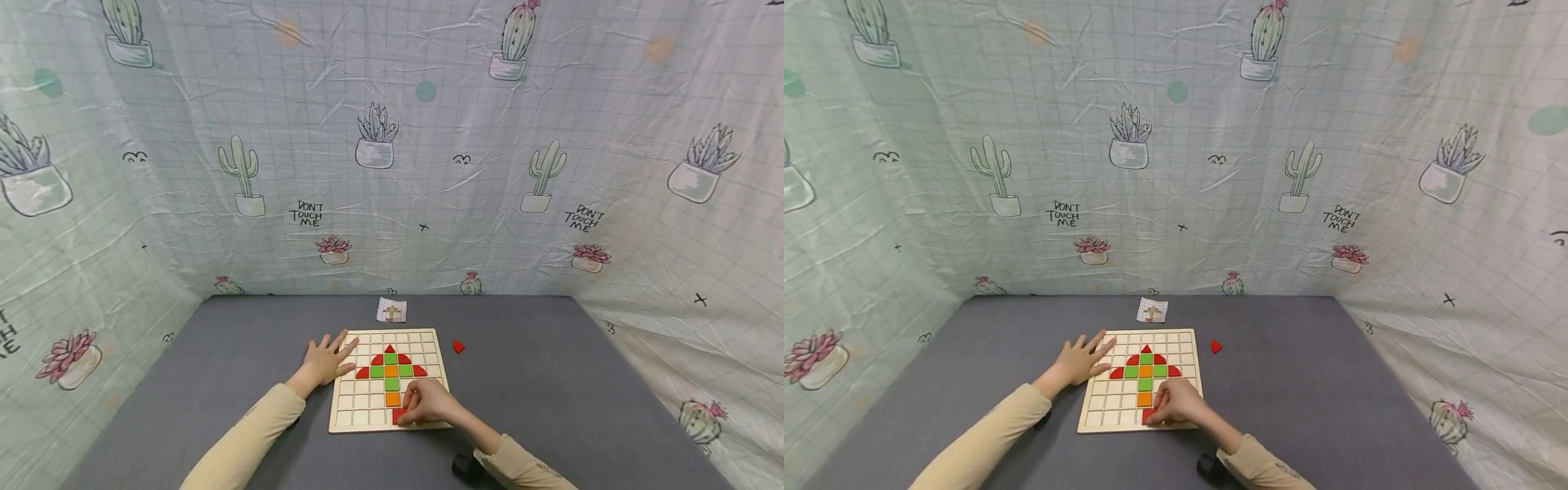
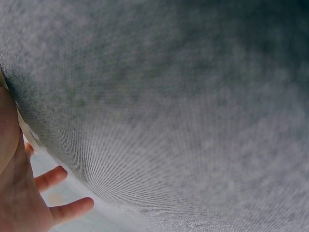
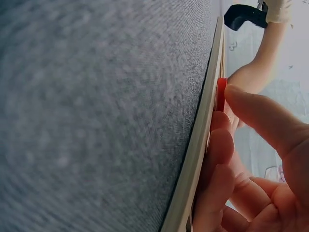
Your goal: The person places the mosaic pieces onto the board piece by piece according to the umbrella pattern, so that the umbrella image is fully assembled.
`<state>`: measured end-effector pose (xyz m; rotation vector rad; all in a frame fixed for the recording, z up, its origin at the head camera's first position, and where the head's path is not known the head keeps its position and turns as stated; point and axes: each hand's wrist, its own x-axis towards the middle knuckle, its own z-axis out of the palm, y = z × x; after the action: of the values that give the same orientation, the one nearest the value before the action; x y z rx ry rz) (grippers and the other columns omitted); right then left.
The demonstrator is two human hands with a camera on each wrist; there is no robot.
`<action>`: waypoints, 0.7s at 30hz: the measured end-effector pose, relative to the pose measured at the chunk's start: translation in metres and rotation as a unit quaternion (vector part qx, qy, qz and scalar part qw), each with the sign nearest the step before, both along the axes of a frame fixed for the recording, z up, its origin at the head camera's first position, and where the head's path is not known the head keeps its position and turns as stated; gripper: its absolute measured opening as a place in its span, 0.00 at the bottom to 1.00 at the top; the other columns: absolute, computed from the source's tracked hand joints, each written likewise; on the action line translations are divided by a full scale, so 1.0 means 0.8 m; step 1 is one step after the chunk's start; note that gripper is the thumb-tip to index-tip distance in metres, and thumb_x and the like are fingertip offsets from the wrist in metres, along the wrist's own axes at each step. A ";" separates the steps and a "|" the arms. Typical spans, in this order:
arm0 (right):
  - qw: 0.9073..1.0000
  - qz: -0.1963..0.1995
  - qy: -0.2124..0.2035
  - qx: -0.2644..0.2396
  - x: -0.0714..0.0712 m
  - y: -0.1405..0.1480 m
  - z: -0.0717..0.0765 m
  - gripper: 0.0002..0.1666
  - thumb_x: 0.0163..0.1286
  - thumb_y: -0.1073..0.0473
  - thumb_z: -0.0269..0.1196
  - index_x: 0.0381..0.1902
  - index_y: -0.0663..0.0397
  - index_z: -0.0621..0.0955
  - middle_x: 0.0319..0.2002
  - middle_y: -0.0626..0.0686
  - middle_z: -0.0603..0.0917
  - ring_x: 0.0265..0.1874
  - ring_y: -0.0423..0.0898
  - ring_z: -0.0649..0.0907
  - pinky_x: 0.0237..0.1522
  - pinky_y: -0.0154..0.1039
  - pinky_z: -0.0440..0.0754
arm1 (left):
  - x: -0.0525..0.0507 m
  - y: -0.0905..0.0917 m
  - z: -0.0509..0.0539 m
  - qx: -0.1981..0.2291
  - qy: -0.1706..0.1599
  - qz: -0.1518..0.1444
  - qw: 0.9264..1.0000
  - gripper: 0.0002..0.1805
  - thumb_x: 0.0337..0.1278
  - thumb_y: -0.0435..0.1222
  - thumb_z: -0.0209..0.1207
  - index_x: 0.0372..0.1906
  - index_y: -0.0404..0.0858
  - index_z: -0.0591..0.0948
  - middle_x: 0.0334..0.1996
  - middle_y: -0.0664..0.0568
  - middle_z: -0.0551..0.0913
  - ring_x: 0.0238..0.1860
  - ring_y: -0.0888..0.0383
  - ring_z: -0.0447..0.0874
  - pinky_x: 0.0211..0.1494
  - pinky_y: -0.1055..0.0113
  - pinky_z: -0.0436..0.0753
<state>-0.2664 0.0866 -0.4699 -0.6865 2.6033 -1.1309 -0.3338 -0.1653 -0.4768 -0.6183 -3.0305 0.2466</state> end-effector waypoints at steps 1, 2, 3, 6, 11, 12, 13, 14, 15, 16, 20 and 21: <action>1.000 0.000 0.003 0.000 -0.001 0.000 0.000 0.16 0.40 0.59 0.73 0.21 0.61 0.77 0.13 0.51 0.80 0.12 0.34 0.73 0.18 0.29 0.70 | 0.000 0.000 0.000 0.001 0.000 -0.001 1.000 0.31 0.60 0.57 0.40 0.67 0.52 0.58 0.68 0.49 0.56 0.62 0.42 0.61 0.50 0.42 0.66; 1.000 -0.001 0.005 0.000 -0.001 -0.001 0.000 0.16 0.40 0.60 0.73 0.20 0.62 0.77 0.14 0.52 0.80 0.13 0.34 0.73 0.18 0.29 0.69 | 0.000 0.000 0.001 0.002 0.000 -0.001 1.000 0.31 0.60 0.57 0.40 0.67 0.52 0.58 0.68 0.49 0.56 0.62 0.42 0.61 0.50 0.42 0.66; 1.000 0.000 0.006 0.000 -0.002 -0.001 0.000 0.15 0.40 0.60 0.73 0.20 0.62 0.78 0.14 0.52 0.80 0.13 0.34 0.73 0.18 0.29 0.69 | 0.001 0.000 0.001 0.003 0.000 -0.001 1.000 0.31 0.60 0.57 0.40 0.67 0.52 0.58 0.68 0.49 0.56 0.62 0.42 0.61 0.50 0.42 0.66; 1.000 0.007 0.006 -0.004 -0.003 -0.002 0.000 0.15 0.40 0.62 0.73 0.21 0.63 0.77 0.14 0.53 0.80 0.13 0.34 0.72 0.18 0.28 0.67 | 0.001 0.000 0.002 0.005 -0.002 -0.002 1.000 0.31 0.60 0.57 0.40 0.67 0.52 0.58 0.68 0.49 0.56 0.62 0.42 0.61 0.50 0.42 0.66; 1.000 0.024 0.000 -0.013 -0.004 -0.003 0.001 0.13 0.42 0.65 0.71 0.24 0.64 0.77 0.14 0.56 0.80 0.12 0.34 0.71 0.16 0.27 0.65 | 0.002 -0.001 0.003 0.008 -0.005 -0.003 1.000 0.31 0.60 0.57 0.40 0.67 0.51 0.58 0.68 0.49 0.56 0.62 0.41 0.61 0.51 0.41 0.66; 1.000 0.026 0.000 -0.014 -0.004 -0.003 0.002 0.13 0.42 0.65 0.71 0.24 0.64 0.78 0.14 0.56 0.80 0.12 0.34 0.71 0.15 0.27 0.65 | 0.001 -0.001 0.003 0.008 -0.004 -0.004 1.000 0.31 0.60 0.57 0.40 0.67 0.51 0.58 0.68 0.49 0.56 0.62 0.41 0.61 0.51 0.41 0.66; 1.000 0.028 0.000 -0.011 -0.004 -0.004 0.002 0.13 0.42 0.65 0.71 0.24 0.63 0.78 0.14 0.55 0.80 0.12 0.34 0.71 0.15 0.27 0.64 | 0.001 -0.001 0.003 0.008 -0.003 -0.004 1.000 0.31 0.60 0.57 0.40 0.67 0.51 0.59 0.68 0.49 0.56 0.62 0.41 0.61 0.51 0.41 0.66; 1.000 0.029 0.001 -0.009 -0.004 -0.004 0.003 0.12 0.42 0.65 0.71 0.24 0.63 0.78 0.14 0.54 0.79 0.11 0.34 0.70 0.14 0.27 0.63 | 0.001 -0.001 0.003 0.009 -0.002 -0.005 1.000 0.31 0.60 0.57 0.40 0.67 0.51 0.59 0.68 0.49 0.57 0.62 0.41 0.62 0.51 0.41 0.66; 1.000 0.029 0.002 -0.007 -0.003 -0.005 0.003 0.12 0.43 0.65 0.71 0.24 0.63 0.78 0.13 0.52 0.78 0.11 0.34 0.70 0.14 0.27 0.63 | 0.001 -0.001 0.002 0.009 0.000 -0.006 1.000 0.31 0.60 0.57 0.41 0.67 0.51 0.59 0.68 0.49 0.57 0.62 0.41 0.62 0.51 0.41 0.67; 1.000 0.030 0.002 -0.005 -0.003 -0.005 0.003 0.12 0.43 0.65 0.71 0.24 0.62 0.78 0.13 0.50 0.77 0.11 0.33 0.69 0.13 0.27 0.62 | 0.001 -0.001 0.002 0.009 0.001 -0.006 1.000 0.31 0.60 0.57 0.41 0.67 0.51 0.59 0.68 0.49 0.57 0.62 0.41 0.62 0.51 0.41 0.67; 1.000 0.029 0.001 -0.001 -0.003 -0.007 0.003 0.12 0.43 0.64 0.71 0.24 0.62 0.78 0.12 0.45 0.74 0.09 0.33 0.67 0.12 0.27 0.60 | 0.000 -0.001 0.000 0.004 0.004 -0.005 1.000 0.31 0.60 0.57 0.40 0.67 0.51 0.59 0.68 0.49 0.57 0.61 0.42 0.62 0.50 0.42 0.67; 1.000 0.031 0.002 0.000 -0.003 -0.008 0.003 0.12 0.43 0.64 0.71 0.24 0.61 0.79 0.11 0.45 0.74 0.09 0.33 0.67 0.12 0.27 0.60 | -0.001 -0.001 -0.001 0.003 0.003 -0.005 1.000 0.31 0.60 0.57 0.40 0.67 0.52 0.59 0.68 0.49 0.57 0.61 0.42 0.62 0.50 0.42 0.67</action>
<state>-0.2690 0.0802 -0.4676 -0.7645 2.5672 -1.1134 -0.3344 -0.1665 -0.4773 -0.6297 -3.0200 0.2377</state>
